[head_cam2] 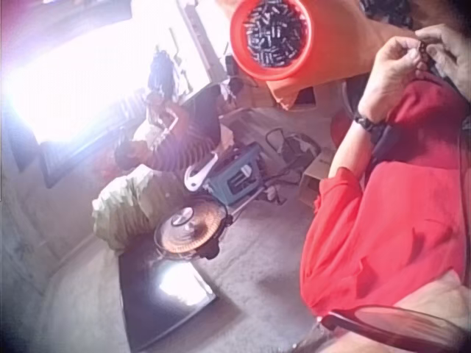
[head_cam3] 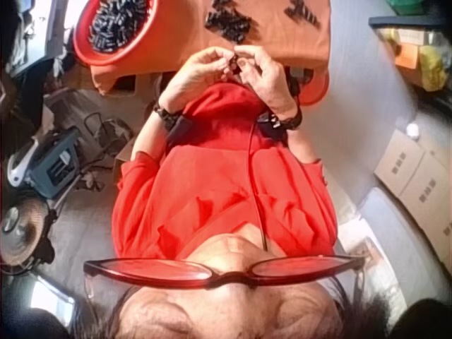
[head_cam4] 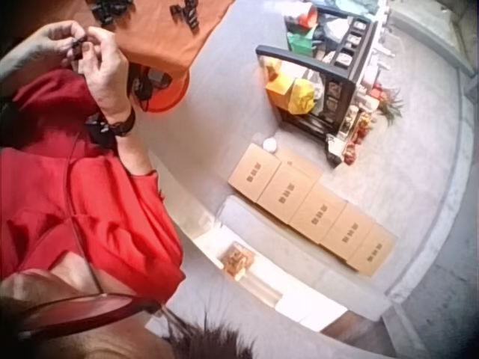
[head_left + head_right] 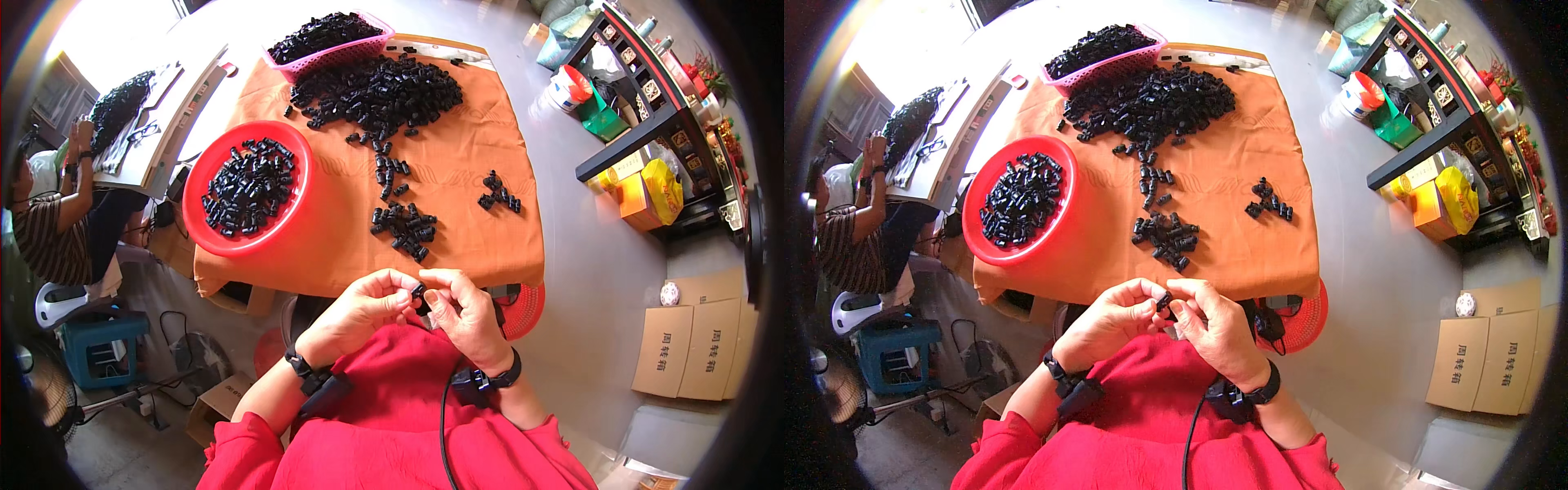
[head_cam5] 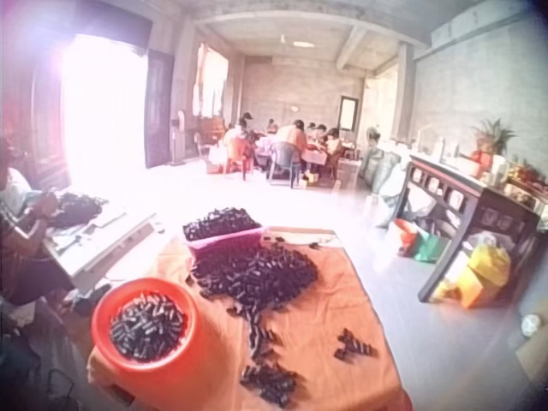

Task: Assembling small plastic components for manufacturing by hand at a workbench.

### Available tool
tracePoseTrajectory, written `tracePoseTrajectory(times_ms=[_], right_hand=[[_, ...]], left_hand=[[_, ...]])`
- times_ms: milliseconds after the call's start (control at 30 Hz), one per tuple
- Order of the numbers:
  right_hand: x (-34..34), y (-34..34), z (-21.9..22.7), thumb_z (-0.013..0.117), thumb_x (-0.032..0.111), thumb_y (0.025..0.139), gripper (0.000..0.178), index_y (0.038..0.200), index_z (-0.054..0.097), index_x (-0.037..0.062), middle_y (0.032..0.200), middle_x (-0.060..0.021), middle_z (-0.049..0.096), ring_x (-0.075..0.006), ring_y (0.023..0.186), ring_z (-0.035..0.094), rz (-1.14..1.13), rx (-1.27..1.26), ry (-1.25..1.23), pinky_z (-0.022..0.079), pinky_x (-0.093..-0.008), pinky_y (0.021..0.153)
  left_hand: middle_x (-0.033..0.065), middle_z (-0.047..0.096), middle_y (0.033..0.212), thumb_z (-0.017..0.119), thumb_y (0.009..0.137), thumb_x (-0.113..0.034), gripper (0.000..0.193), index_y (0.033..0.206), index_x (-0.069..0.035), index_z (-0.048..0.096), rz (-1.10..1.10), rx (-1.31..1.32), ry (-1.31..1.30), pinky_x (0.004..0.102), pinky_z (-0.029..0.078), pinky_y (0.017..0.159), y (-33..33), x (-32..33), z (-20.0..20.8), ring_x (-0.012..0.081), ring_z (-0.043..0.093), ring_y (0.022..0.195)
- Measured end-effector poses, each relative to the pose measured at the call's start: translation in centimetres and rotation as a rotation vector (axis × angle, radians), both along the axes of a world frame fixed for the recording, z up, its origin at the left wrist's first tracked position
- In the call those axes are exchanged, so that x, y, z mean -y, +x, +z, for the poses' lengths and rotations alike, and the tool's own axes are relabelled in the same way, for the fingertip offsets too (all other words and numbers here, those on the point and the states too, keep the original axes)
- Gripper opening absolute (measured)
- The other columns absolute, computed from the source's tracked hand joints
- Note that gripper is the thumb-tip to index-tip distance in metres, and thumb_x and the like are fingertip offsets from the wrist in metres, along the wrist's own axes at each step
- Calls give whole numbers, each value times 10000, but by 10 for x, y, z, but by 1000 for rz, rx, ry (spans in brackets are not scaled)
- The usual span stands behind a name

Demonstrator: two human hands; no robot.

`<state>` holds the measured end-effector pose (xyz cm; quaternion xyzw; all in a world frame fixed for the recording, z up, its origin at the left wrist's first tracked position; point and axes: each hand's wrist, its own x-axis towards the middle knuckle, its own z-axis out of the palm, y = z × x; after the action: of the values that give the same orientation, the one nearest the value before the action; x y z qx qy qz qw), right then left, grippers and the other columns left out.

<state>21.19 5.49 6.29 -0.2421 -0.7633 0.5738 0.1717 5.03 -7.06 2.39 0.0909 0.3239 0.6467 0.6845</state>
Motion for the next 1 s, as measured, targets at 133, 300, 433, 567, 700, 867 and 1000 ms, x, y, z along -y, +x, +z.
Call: tracePoseTrajectory(times_ms=[133,300,433,567,700,867,1000], right_hand=[[0,1,-6,647,74,981,209,1183,632,22,848,-93,698,-130,665,657,29,-69,102,541,-270,629],[0,1,-8,661,36,956,210,1166,643,36,846,-94,702,-153,668,669,43,-103,182,539,-280,620],[1,0,-3,659,16,948,229,1175,649,43,849,-91,709,-163,690,677,72,-144,179,536,-284,625],[0,4,-5,642,36,983,208,1189,655,14,923,-66,713,-99,751,672,82,-91,140,547,-242,666],[1,2,-4,671,21,945,265,1209,652,36,854,-67,694,-129,696,658,85,-128,223,536,-272,630],[3,7,-3,751,54,878,399,1258,631,65,735,-59,636,-179,632,629,79,-32,136,511,-314,588],[4,5,-6,797,101,834,483,1283,620,80,698,-57,597,-208,618,604,106,-63,266,497,-333,582]], left_hand=[[34,650,1087,692,969,-172,229,1146,-48,618,-6,-54,53,337,499,941,5,1,-1,129,610,955],[26,661,1066,661,998,-232,222,1137,-63,622,29,29,52,288,513,845,11,4,-5,124,635,955],[11,666,1057,629,1017,-253,202,1127,-84,630,-42,118,20,296,521,819,9,7,-3,134,642,963],[9,670,1039,635,1012,-239,183,1112,-85,634,-84,165,-2,293,523,802,11,6,7,129,647,950],[22,684,1029,664,986,-231,202,1113,-76,643,-32,155,12,312,509,853,15,6,2,144,639,956],[30,680,1058,671,981,-209,194,1114,-71,638,20,177,18,320,513,879,15,6,3,152,648,966],[60,673,1092,635,1005,-223,227,1155,-54,615,16,162,53,338,528,887,17,6,-1,164,656,974]])
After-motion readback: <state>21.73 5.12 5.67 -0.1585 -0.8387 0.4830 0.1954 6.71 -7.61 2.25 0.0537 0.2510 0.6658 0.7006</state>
